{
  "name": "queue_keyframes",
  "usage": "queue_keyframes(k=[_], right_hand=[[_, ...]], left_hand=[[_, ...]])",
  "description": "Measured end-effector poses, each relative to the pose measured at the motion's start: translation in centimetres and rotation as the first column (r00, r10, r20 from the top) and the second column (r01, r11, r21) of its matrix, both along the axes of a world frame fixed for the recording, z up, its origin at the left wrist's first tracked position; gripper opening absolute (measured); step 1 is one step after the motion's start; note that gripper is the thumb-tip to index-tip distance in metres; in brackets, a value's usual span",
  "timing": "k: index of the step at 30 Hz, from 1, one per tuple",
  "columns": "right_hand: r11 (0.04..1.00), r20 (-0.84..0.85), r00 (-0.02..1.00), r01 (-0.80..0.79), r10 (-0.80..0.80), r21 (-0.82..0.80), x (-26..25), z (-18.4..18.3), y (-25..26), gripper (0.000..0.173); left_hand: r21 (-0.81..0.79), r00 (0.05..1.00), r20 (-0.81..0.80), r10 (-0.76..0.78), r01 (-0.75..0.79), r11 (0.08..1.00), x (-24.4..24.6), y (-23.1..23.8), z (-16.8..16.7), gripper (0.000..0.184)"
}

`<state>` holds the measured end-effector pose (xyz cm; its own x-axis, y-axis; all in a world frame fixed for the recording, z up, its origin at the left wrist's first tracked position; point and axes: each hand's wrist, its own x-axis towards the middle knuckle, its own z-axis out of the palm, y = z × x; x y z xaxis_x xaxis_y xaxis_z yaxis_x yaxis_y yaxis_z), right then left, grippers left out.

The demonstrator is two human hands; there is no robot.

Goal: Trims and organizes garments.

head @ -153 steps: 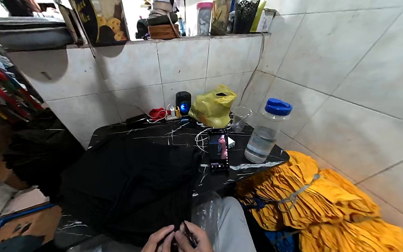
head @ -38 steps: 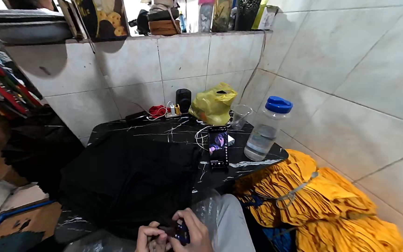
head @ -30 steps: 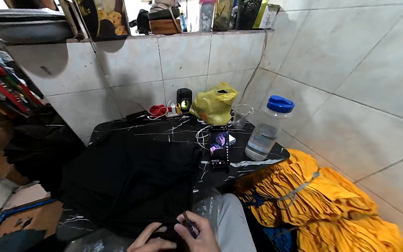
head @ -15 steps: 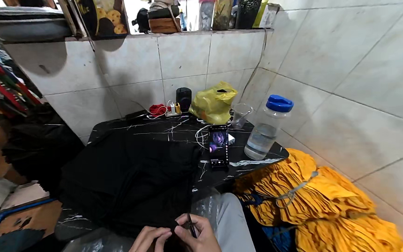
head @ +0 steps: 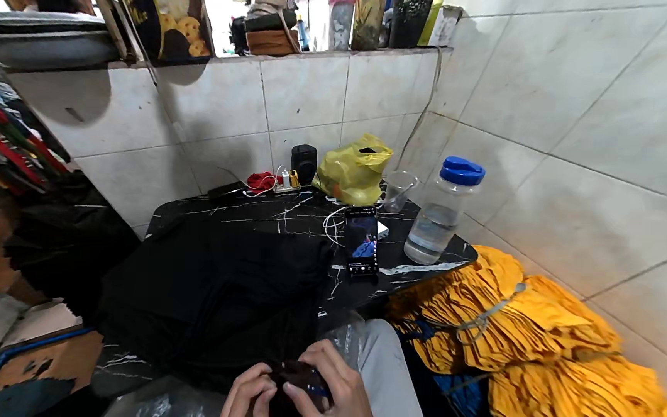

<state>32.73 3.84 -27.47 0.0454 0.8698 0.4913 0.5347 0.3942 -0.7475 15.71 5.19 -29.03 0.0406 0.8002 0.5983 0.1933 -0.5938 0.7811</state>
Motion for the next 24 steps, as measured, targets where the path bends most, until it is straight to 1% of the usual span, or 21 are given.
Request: queue_keyframes(k=[2,4,6,8,12,14,15,16,17,18,19,20,21,22,24], right_hand=[[0.998,0.180,0.984,-0.010,0.000,0.054,0.7,0.0,-0.1,0.034],[0.995,0.295,0.955,-0.048,0.020,0.088,1.0,0.0,-0.2,0.032],[0.994,0.325,0.946,-0.045,0.012,0.095,0.8,0.1,-0.4,0.030],[0.994,0.329,0.944,0.001,-0.037,0.108,0.4,0.1,-0.4,0.030],[0.980,0.403,0.910,0.018,-0.098,0.198,0.1,-0.1,-0.2,0.030],[0.976,0.389,0.909,0.069,-0.146,0.204,-0.1,-0.1,-0.3,0.030],[0.978,0.333,0.928,0.111,-0.166,0.176,-0.3,0.2,-0.3,0.031],[0.984,0.232,0.959,0.143,-0.165,0.108,-0.6,0.4,-0.4,0.034],[0.991,0.088,0.987,0.135,-0.135,0.008,-0.8,0.6,-0.3,0.036],[0.992,-0.073,0.994,0.070,-0.078,-0.102,-0.9,0.7,-0.2,0.036],[0.985,-0.231,0.973,-0.030,-0.011,-0.172,-0.9,0.6,0.0,0.033],[0.974,-0.373,0.927,-0.121,0.042,-0.193,-0.9,0.4,0.3,0.028],[0.965,-0.482,0.874,-0.180,0.068,-0.190,-1.0,0.3,0.5,0.022],[0.960,-0.549,0.833,-0.210,0.074,-0.188,-1.1,0.3,0.7,0.018],[0.951,-0.589,0.803,-0.243,0.086,-0.192,-1.0,0.3,0.9,0.015]], left_hand=[[0.011,0.999,-0.037,0.001,-0.001,1.000,-0.6,0.1,0.2,0.007],[0.019,0.996,-0.082,-0.019,0.021,1.000,-0.7,0.0,0.5,0.008],[0.018,0.992,-0.125,-0.035,0.038,0.999,-0.5,-0.1,0.6,0.009],[0.016,0.990,-0.136,-0.027,0.029,0.999,-0.2,-0.2,0.6,0.010],[-0.005,0.997,-0.069,-0.035,0.035,0.999,-0.2,-0.1,0.4,0.010],[-0.029,0.999,-0.029,-0.043,0.042,0.999,-0.2,-0.2,0.5,0.008],[-0.044,0.999,-0.015,-0.039,0.039,0.998,-0.3,-0.3,0.5,0.006],[-0.058,0.999,-0.001,-0.033,0.033,0.998,-0.3,-0.3,0.6,0.005],[-0.071,1.000,0.010,-0.026,0.026,0.997,-0.3,-0.4,0.6,0.005],[-0.077,0.999,0.022,-0.028,0.029,0.997,-0.2,-0.4,0.5,0.007],[-0.076,0.999,0.030,-0.034,0.036,0.996,-0.2,-0.4,0.4,0.008],[-0.071,0.999,0.038,-0.034,0.036,0.997,0.0,-0.4,0.4,0.009],[-0.064,0.999,0.042,-0.018,0.021,0.998,0.2,-0.4,0.4,0.008],[-0.059,0.999,0.050,0.000,0.003,0.998,0.3,-0.4,0.4,0.007],[-0.057,0.998,0.066,0.015,-0.011,0.998,0.4,-0.6,0.6,0.007]])
